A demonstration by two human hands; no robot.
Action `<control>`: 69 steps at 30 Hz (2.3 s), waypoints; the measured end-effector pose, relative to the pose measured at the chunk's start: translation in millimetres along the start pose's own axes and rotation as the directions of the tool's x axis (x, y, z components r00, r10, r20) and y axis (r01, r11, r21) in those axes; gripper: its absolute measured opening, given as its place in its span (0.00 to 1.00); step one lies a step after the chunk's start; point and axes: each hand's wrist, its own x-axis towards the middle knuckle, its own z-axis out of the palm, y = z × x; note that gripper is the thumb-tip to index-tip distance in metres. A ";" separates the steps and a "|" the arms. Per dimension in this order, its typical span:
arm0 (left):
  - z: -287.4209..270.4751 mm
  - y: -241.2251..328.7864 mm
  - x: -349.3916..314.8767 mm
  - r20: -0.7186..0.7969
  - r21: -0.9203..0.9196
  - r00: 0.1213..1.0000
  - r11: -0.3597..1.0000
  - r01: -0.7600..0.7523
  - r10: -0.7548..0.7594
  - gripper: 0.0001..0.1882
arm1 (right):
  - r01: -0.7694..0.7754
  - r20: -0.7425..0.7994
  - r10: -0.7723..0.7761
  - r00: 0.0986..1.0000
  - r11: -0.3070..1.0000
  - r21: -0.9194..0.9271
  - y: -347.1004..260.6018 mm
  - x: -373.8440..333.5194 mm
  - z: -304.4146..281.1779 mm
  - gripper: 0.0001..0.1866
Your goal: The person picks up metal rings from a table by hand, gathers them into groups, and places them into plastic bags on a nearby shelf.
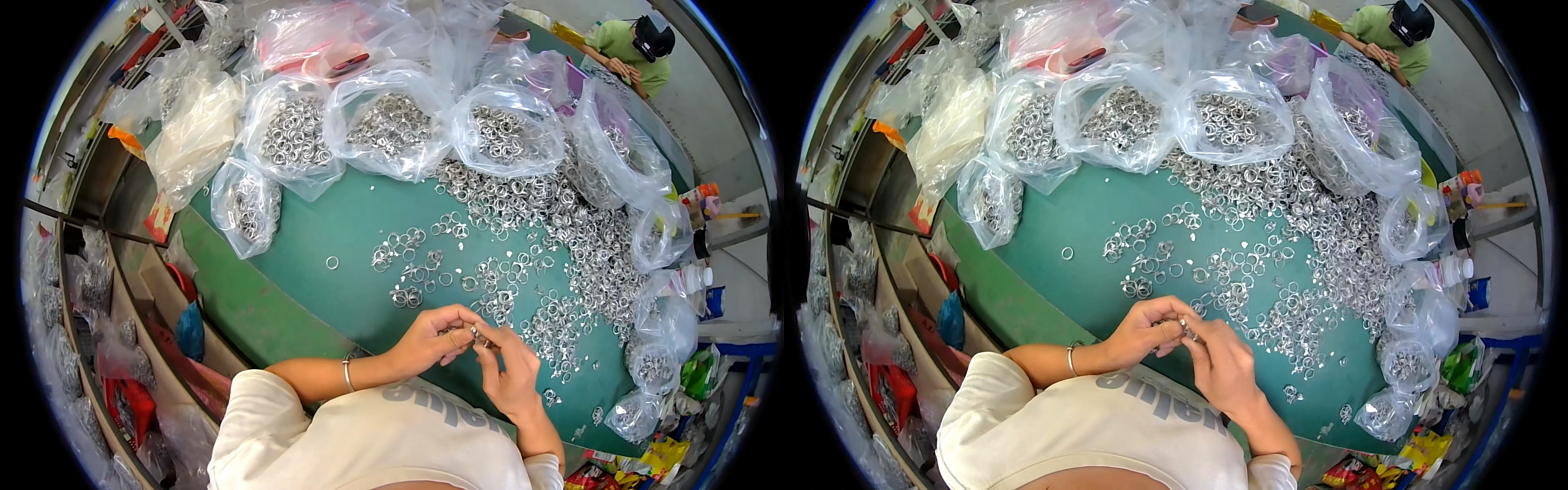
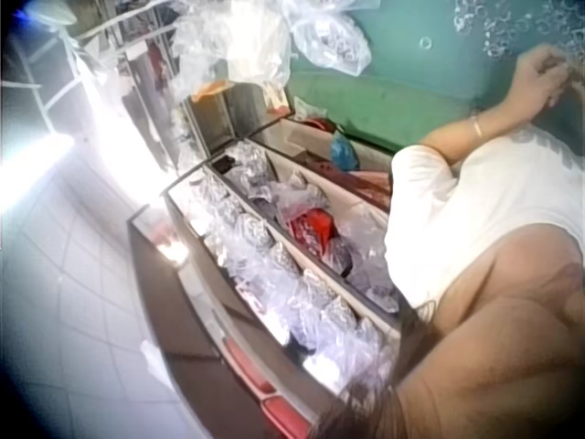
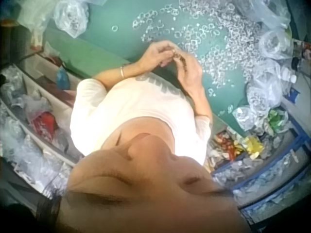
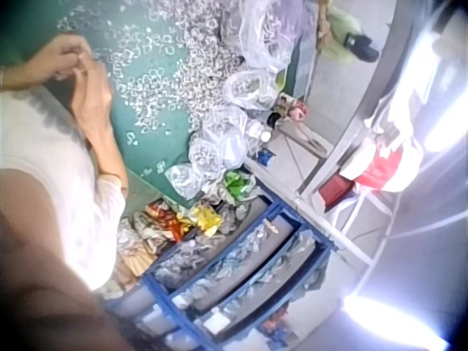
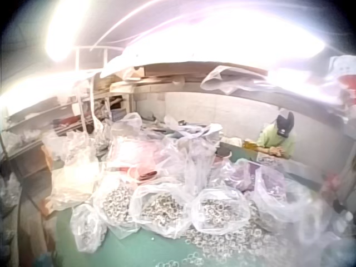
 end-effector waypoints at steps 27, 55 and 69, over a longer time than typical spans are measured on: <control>-9.4 1.2 0.4 -0.018 0.192 1.000 0.981 0.022 -0.019 0.08 | -0.461 0.188 0.423 0.886 0.760 0.458 -9.4 -4.0 -2.8 0.05; -10.8 -4.0 5.4 0.220 0.630 0.694 0.443 -0.638 0.686 0.11 | -0.522 0.438 0.379 0.815 0.807 0.275 -10.9 6.0 -14.9 0.10; -14.3 12.6 7.3 0.383 0.666 0.641 0.282 -0.691 0.665 0.13 | -0.103 0.275 0.076 0.959 0.991 0.082 -0.6 4.6 -8.6 0.06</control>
